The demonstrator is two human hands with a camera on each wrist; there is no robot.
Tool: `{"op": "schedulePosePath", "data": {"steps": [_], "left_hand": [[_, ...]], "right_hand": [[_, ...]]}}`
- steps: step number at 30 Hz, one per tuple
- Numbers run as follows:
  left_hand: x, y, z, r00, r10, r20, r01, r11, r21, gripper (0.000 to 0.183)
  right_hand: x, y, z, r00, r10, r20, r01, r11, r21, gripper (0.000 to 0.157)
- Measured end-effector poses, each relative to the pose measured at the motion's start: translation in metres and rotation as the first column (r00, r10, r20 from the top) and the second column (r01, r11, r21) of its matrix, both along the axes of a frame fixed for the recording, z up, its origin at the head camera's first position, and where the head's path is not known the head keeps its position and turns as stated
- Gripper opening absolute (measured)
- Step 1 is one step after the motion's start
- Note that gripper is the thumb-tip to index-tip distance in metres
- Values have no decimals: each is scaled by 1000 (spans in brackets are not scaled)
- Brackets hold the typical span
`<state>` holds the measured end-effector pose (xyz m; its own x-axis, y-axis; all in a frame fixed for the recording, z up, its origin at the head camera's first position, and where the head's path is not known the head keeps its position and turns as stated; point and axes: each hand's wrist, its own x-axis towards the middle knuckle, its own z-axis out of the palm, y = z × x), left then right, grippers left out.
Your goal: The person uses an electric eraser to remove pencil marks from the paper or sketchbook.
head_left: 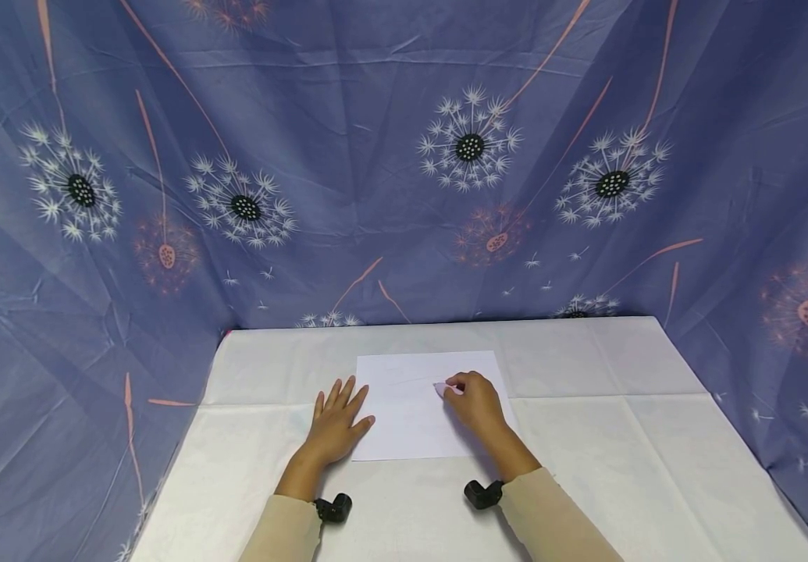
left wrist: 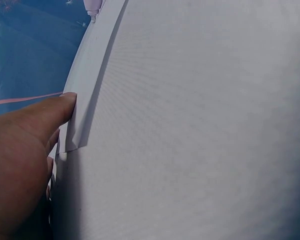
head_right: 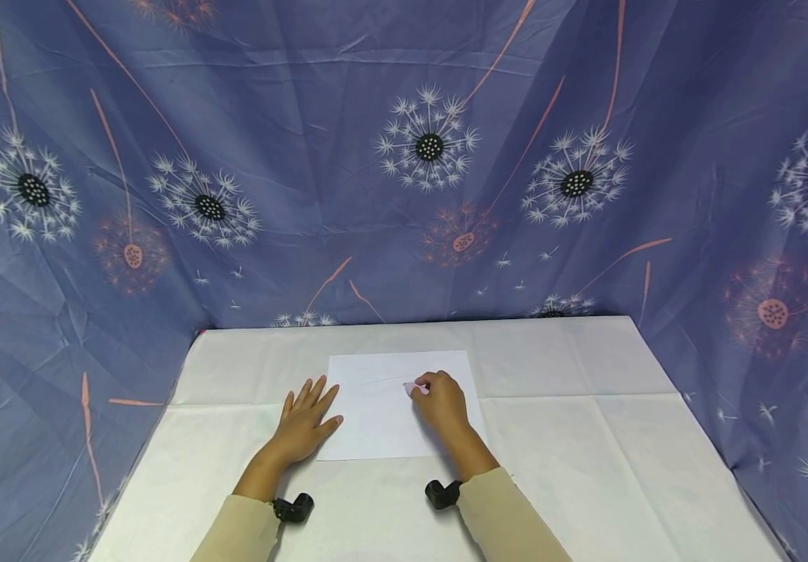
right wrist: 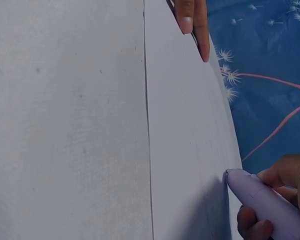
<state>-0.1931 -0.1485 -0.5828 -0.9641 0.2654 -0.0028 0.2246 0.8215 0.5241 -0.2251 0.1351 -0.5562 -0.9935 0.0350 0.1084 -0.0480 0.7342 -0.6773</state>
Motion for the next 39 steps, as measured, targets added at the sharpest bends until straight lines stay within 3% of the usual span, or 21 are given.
{"op": "schedulePosePath", "data": {"steps": [14, 23, 39], "left_hand": [[1, 0, 1, 1000, -9, -5, 9, 1000, 4, 62], [1, 0, 1, 1000, -7, -12, 7, 1000, 1, 62], [-1, 0, -1, 1000, -1, 4, 1, 1000, -7, 62]], "right_hand": [[0, -2, 0, 1000, 18, 16, -18, 1000, 3, 18], [-2, 7, -3, 1000, -25, -1, 25, 1000, 9, 20], [-4, 8, -3, 999, -6, 45, 6, 1000, 7, 23]]}}
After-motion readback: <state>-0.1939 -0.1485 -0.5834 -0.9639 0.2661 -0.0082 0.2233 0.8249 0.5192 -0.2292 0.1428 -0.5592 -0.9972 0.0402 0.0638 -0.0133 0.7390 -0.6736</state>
